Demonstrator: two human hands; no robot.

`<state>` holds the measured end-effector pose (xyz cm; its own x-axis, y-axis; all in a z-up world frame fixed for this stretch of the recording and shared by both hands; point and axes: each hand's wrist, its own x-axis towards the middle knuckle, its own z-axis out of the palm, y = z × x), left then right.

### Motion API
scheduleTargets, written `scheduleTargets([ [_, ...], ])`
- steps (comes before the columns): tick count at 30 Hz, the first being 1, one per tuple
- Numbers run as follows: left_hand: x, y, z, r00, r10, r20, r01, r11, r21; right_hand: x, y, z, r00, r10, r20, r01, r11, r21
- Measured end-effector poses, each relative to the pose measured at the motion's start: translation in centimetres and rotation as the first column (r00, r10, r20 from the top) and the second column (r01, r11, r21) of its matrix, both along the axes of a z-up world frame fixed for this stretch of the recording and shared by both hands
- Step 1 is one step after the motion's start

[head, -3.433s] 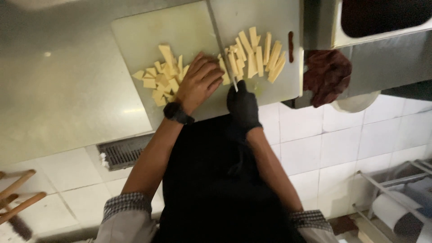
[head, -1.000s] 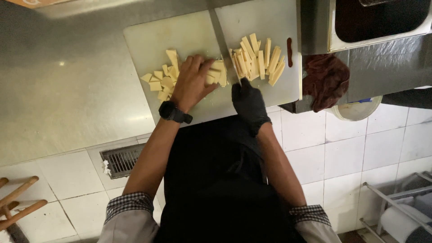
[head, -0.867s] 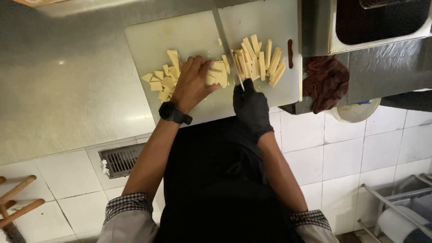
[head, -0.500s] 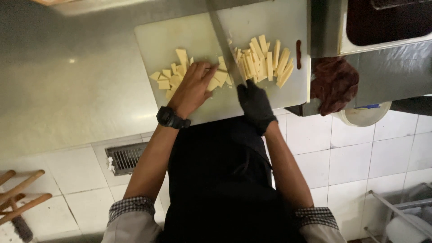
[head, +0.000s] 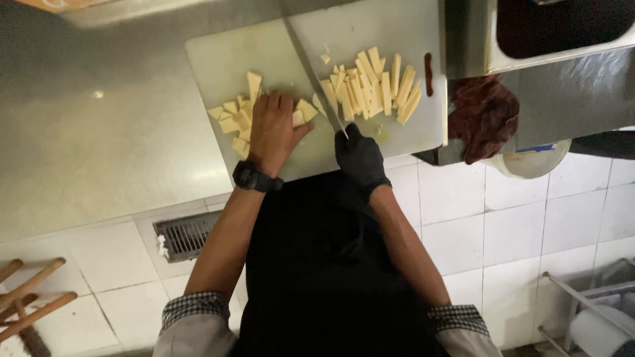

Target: The person cuts a block of cheese into slices and then into smaller cubes on a white cutting board. They use a large knife to perform the cuts and gather the pieces together on the board.

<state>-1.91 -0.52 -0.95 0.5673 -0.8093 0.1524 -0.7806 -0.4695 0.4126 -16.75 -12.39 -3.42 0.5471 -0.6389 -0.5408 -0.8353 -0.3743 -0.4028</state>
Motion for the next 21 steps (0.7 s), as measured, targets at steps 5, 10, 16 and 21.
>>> scheduleTargets([
  [5,-0.9,-0.4,0.0,0.994,0.089,0.065,-0.095,0.99,0.1,-0.2,-0.8,2.0,0.996,-0.08,0.05,0.084,0.993,-0.078],
  [10,-1.3,-1.6,-1.0,0.964,0.214,-0.156,-0.204,0.976,0.078,-0.2,-1.1,2.4,0.99,-0.101,0.097,0.114,0.983,-0.141],
  [16,-1.0,-1.0,3.0,0.871,0.224,-0.437,-0.304,0.945,-0.123,-0.7,0.3,3.6,0.953,-0.027,0.301,0.071,0.988,-0.135],
  [21,-1.1,-0.4,3.1,0.828,0.265,-0.493,-0.372,0.919,-0.129,-1.4,1.1,2.7,0.952,-0.04,0.304,0.031,0.999,0.034],
])
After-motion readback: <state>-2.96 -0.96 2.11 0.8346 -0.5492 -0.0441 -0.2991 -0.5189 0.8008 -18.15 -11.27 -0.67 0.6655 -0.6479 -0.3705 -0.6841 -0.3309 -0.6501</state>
